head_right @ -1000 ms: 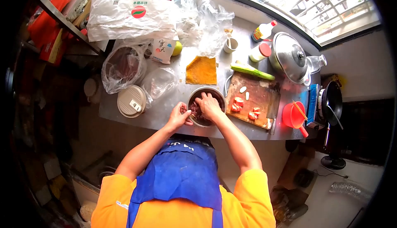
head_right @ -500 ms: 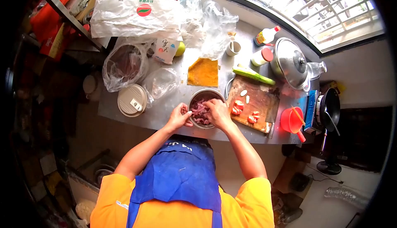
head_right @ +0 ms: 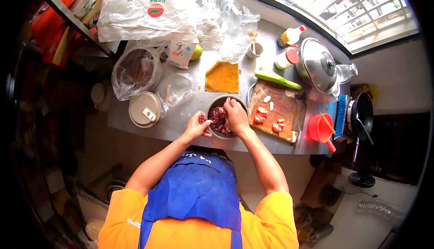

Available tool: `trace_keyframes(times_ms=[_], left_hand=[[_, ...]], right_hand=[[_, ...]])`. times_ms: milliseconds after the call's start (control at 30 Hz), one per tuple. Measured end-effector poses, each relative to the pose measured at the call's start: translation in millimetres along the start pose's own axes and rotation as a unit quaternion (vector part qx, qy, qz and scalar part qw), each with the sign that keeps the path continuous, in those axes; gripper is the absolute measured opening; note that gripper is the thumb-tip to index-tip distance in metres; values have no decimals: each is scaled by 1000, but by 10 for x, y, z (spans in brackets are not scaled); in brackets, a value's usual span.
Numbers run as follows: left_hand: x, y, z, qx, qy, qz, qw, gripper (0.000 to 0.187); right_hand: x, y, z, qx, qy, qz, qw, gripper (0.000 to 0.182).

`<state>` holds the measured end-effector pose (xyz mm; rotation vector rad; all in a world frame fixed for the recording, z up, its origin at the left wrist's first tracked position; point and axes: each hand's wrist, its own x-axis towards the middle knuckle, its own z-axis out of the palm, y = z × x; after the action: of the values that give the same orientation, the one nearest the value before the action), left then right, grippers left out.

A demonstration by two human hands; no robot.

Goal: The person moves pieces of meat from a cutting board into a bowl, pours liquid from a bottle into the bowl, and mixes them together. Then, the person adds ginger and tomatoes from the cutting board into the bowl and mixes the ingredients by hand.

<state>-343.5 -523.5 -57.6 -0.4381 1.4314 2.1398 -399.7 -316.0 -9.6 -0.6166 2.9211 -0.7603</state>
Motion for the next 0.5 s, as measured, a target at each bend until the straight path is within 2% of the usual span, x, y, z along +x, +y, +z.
trace_keyframes(times_ms=[33, 100, 200, 267, 367, 400, 433, 500], left_hand=[[10, -13, -15, 0, 1, 0, 1000, 20], [27, -27, -11, -10, -2, -7, 1000, 20], [25, -10, 3, 6, 2, -16, 1000, 20], [18, -19, -1, 5, 2, -13, 1000, 20], [16, -20, 26, 5, 2, -12, 1000, 19], [16, -17, 34, 0, 6, -12, 1000, 19], [23, -23, 33, 2, 5, -12, 1000, 19], [26, -28, 30, 2, 2, -15, 1000, 18]], right_hand=[[-38, -6, -37, 23, -13, -23, 999, 33], [-113, 93, -109, 141, -159, -80, 974, 57], [-117, 117, -106, 100, -153, -94, 979, 63], [-72, -101, -113, -2, -46, -21, 999, 64], [41, -244, 54, -109, -154, 56, 981, 61], [40, -158, 159, -139, -114, 26, 983, 52], [59, -69, 231, -138, -112, 27, 984, 52], [131, 44, 266, -113, -88, 64, 988, 27]])
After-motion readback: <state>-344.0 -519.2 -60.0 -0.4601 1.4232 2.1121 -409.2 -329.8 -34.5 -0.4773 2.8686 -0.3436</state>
